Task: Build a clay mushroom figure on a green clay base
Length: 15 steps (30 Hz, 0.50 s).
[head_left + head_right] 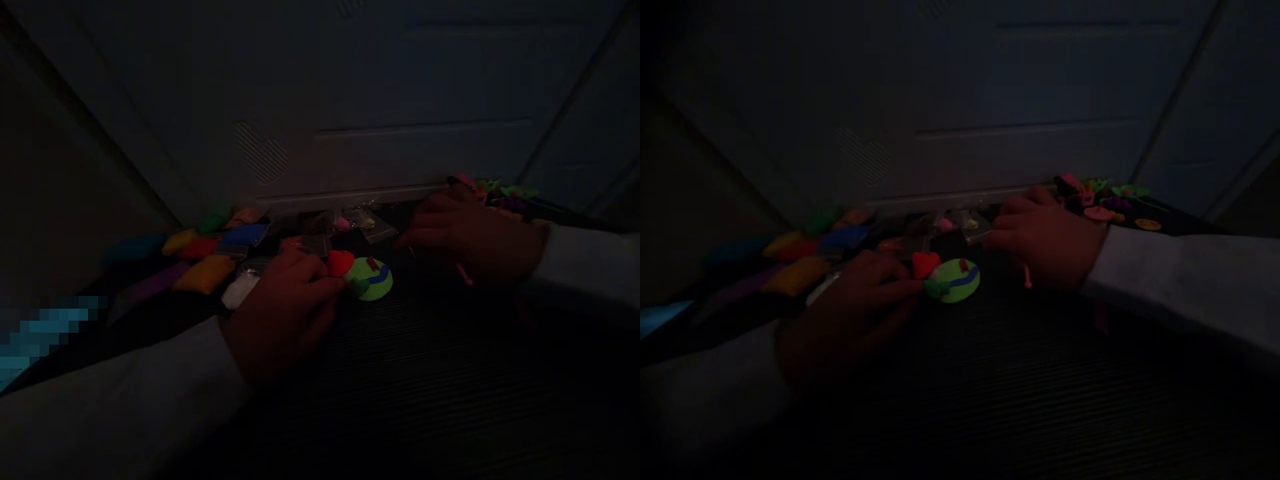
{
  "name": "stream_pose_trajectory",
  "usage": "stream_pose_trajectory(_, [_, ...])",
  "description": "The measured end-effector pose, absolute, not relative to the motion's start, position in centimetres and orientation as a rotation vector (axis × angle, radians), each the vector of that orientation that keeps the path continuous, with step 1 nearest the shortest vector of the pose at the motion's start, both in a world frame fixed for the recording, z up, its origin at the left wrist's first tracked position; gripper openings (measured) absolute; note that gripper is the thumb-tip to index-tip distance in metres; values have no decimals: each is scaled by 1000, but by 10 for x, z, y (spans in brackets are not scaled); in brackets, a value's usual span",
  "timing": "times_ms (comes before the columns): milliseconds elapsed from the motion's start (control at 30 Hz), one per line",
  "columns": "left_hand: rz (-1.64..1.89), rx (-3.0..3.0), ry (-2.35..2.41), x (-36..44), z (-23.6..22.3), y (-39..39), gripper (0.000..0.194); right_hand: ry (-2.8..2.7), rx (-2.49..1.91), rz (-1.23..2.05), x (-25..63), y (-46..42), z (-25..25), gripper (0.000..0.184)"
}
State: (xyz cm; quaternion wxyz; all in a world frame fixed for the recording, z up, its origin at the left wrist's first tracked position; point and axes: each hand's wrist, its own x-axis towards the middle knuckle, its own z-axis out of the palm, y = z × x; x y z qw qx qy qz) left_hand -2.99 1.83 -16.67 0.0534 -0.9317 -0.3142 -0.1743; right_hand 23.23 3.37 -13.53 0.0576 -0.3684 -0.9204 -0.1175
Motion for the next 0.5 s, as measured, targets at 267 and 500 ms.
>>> stream_pose_trajectory(267, [-519,-2841,-940,-30,-167,19,24,-2716,-1129,-168,206,52,-151,44])
stream_pose_trajectory(500, [-499,-2847,-999,-29,-164,16,22,-2771,-1106,-44,197,51,-151,46])
